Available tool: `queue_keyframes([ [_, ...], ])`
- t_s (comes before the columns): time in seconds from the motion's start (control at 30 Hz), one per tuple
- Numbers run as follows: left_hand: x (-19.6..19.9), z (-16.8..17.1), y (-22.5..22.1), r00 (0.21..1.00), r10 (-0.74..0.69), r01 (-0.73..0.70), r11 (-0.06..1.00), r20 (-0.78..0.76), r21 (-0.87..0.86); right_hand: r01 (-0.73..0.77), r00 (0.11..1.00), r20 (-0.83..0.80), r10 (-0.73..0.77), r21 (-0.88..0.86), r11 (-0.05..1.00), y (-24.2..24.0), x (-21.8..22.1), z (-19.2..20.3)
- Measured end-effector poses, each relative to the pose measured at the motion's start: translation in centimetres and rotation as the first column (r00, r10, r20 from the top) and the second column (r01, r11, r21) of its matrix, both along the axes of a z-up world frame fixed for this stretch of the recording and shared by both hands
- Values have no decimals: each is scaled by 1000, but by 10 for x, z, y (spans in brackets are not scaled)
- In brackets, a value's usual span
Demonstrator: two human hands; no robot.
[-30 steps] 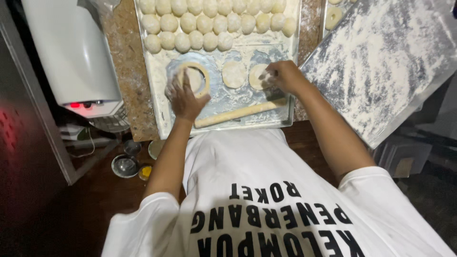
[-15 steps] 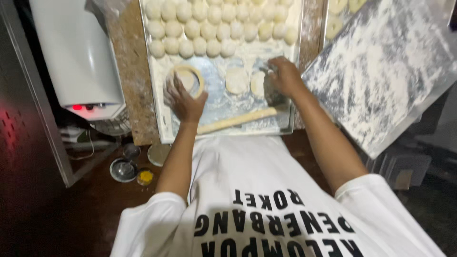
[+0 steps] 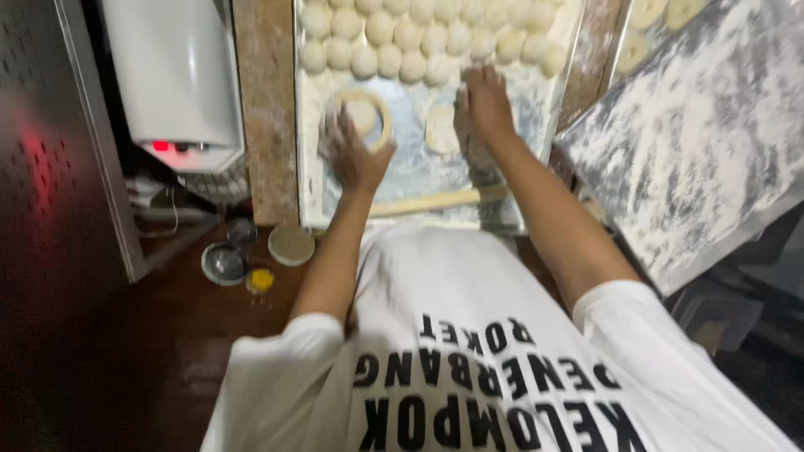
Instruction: The person shapes portions of dough into flat rounds, uses a rolling pin to flatten them, and cuts a hole in the center of each to form donuts, placing the finished pieces onto a tray.
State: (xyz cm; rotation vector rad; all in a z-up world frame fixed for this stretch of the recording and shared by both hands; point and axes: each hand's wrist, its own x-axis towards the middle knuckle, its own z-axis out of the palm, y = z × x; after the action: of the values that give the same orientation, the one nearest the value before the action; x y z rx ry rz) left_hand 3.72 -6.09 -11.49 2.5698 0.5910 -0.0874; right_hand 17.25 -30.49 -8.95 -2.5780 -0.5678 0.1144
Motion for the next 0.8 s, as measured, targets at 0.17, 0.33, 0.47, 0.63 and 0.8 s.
queue_keyframes([
  [0.17,29,-55,2,971,-198,216,966,-134,141,-123,988,-86,128,68,990,-45,24,-67],
  [0.33,37,-49,4,935,-228,144,944,273,296,-35,993,-112,34,-9,999,-10,63,-30],
  [0.47,-19,-42,25,969,-139,52,925,206,377,-9,998,-64,8,-14,1000,5,29,-34],
  [0.63,5,-47,15,939,-207,153,966,274,207,25,983,-182,-22,13,1000,12,39,-21],
  [0.8,26,-64,14,942,-311,286,941,127,179,174,950,-256,-178,-35,984,9,77,-30],
])
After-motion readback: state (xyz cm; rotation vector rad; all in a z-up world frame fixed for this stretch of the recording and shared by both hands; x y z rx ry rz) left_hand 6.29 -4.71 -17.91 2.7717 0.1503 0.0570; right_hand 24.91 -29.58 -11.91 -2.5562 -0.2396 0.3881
